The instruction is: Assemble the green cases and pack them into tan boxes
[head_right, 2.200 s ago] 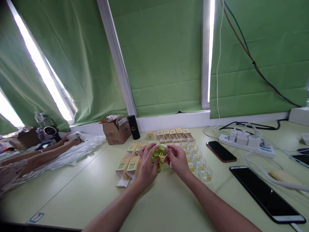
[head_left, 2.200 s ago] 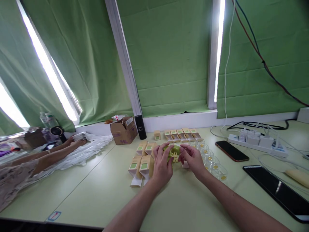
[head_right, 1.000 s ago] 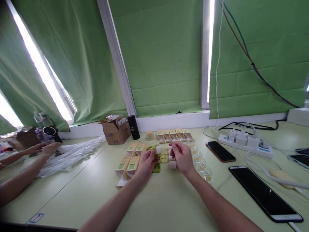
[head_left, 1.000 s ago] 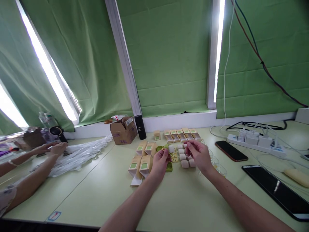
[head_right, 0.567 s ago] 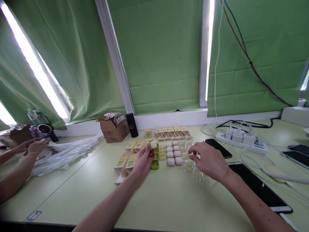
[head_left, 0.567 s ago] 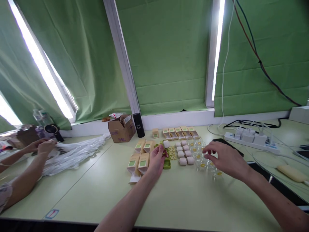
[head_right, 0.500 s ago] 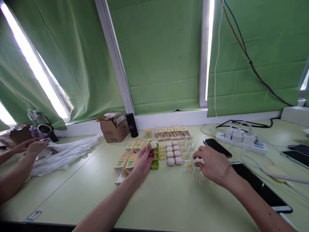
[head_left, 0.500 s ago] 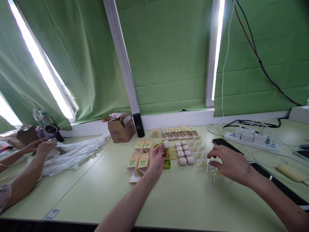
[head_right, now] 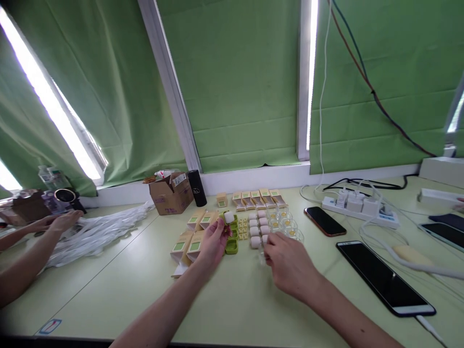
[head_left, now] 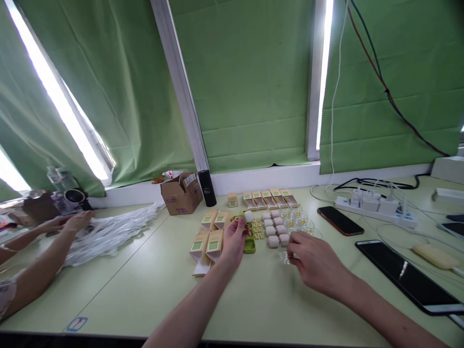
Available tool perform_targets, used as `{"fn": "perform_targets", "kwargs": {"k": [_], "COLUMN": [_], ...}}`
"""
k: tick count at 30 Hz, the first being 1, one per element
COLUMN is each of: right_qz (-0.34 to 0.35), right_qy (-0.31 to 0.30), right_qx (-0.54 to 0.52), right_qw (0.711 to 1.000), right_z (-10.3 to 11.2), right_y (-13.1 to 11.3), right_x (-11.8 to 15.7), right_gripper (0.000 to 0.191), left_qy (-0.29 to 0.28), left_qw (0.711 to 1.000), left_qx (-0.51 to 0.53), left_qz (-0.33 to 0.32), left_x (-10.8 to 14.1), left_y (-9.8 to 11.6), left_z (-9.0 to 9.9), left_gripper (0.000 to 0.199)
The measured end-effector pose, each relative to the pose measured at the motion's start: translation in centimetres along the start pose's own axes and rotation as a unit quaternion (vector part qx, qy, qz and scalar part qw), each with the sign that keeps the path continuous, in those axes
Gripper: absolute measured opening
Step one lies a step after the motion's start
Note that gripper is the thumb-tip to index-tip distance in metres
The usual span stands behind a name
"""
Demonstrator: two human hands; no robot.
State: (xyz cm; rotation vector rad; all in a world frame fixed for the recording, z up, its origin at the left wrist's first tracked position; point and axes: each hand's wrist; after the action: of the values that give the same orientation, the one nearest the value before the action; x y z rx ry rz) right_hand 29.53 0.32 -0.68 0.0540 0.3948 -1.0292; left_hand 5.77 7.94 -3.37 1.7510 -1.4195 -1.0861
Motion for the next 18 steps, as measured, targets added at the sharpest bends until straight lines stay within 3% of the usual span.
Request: {"fn": "perform_targets", "kwargs": {"k": [3,6,8,13,18], "right_qz": [0.04,0.06,0.059,0.052,0.034], "right_qy": [-0.029,-0.061,-0.067,-0.055,-0.08], "right_qx": [0.012,0.015,0.004,-0.017,-0.152], "right_qw": [0.999,0.996,0.996,0.997,0.984], "right_z": [-1.4,-2.2,-2.2,-1.8,-1.7], "right_y": [-2.6,-3.5,-3.4,-2.2,-0.9], "right_x": [-2.0,-3.2,-3.6,-4.1,-5.5], "right_gripper": [0.015,0.014,0.016,0.055,0.045], "left_qy": [0.0,0.003,0.006,0.006,0.018], "left_qw": [1.0,1.0,1.0,1.0,0.999], "left_qx": [-0.007,-0.012,-0.01,-0.012,-0.017], "left_qz": [-0.006,-0.006,-0.01,-0.02,-0.028], "left_x": [0.0,0.0,0.0,-0.1,-0.1], "left_y": [0.1,0.2,0.2,0.3,0.5], "left_z": [0.1,0.1,0.0,-0.1,0.0], "left_gripper": [0.052,0.052,0.053,0.054,0.054]}}
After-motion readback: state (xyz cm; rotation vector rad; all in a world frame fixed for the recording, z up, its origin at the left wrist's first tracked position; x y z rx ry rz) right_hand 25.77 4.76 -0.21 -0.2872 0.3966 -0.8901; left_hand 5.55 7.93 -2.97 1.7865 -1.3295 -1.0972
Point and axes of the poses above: each hand's wrist, its own x-axis away from the middle knuckle, its own z-axis out of the back of the hand, y = z × x, and after that the axes turned 2 degrees about -x, right-handed
